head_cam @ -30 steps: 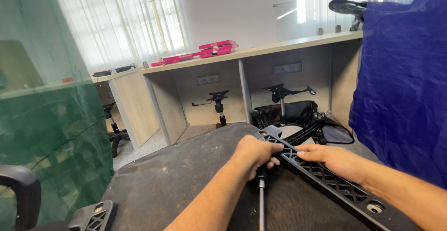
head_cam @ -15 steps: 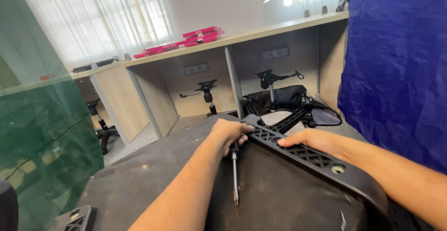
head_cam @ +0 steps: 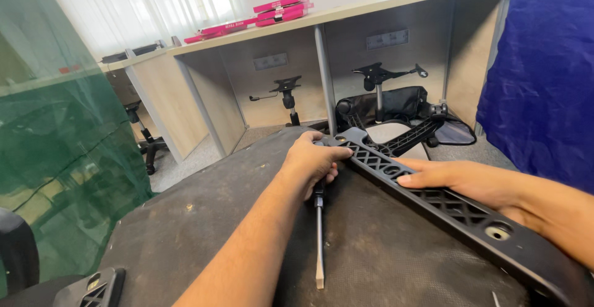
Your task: The person uses a screwdriver to fasten screws into a black plastic chair base, then attaches a second base piece and continues tightening multiple screws. The work is performed on an overturned chair seat in a workshop-like room.
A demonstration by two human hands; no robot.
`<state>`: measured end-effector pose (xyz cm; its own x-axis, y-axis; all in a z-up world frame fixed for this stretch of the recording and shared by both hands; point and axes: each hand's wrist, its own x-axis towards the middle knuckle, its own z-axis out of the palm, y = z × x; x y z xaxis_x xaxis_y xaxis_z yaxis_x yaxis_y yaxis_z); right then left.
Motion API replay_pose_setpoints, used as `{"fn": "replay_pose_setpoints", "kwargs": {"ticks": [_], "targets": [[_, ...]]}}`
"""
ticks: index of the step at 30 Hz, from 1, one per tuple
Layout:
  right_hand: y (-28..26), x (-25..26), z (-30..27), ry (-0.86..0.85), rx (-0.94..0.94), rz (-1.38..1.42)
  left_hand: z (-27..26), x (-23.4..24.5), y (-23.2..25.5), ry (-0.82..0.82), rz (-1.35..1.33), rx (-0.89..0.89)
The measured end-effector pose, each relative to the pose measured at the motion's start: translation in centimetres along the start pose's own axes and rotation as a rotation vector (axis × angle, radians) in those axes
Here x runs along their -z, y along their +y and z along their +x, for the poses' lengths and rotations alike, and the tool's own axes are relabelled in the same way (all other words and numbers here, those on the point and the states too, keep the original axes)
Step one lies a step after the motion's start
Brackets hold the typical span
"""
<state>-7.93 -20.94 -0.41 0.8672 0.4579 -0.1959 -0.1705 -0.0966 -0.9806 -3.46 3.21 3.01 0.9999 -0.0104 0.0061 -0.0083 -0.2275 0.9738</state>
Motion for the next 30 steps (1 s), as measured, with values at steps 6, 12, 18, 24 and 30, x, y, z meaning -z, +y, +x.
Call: {"fn": "replay_pose_setpoints", "kwargs": {"ticks": [6,12,18,24,30], "targets": [[1.3,0.8,-0.6,-0.171,0.174,-0.015,-1.8,-0.4,1.5,-0.064,0.352,-0.018],[0.3,0.0,-1.4,0.139,-0.096,-0.290,-1.9,-0.2,2.0,-0.087,0.469,-0.012],[0.2,-1.0,-1.9,0.023,-0.014,-0.166,-2.1,-0.1,2.2,-0.101,0.438,0.037],[0.0,-0.9,-2.3,-0.056,0.023,-0.093,-2.1,-1.1,2.3,-0.067,0.544,0.025],[-0.9,-1.3,-3.2,0.057,-0.095,-0.035,-1.8,-1.4,2.3,-0.082,0.507,0.032]]}}
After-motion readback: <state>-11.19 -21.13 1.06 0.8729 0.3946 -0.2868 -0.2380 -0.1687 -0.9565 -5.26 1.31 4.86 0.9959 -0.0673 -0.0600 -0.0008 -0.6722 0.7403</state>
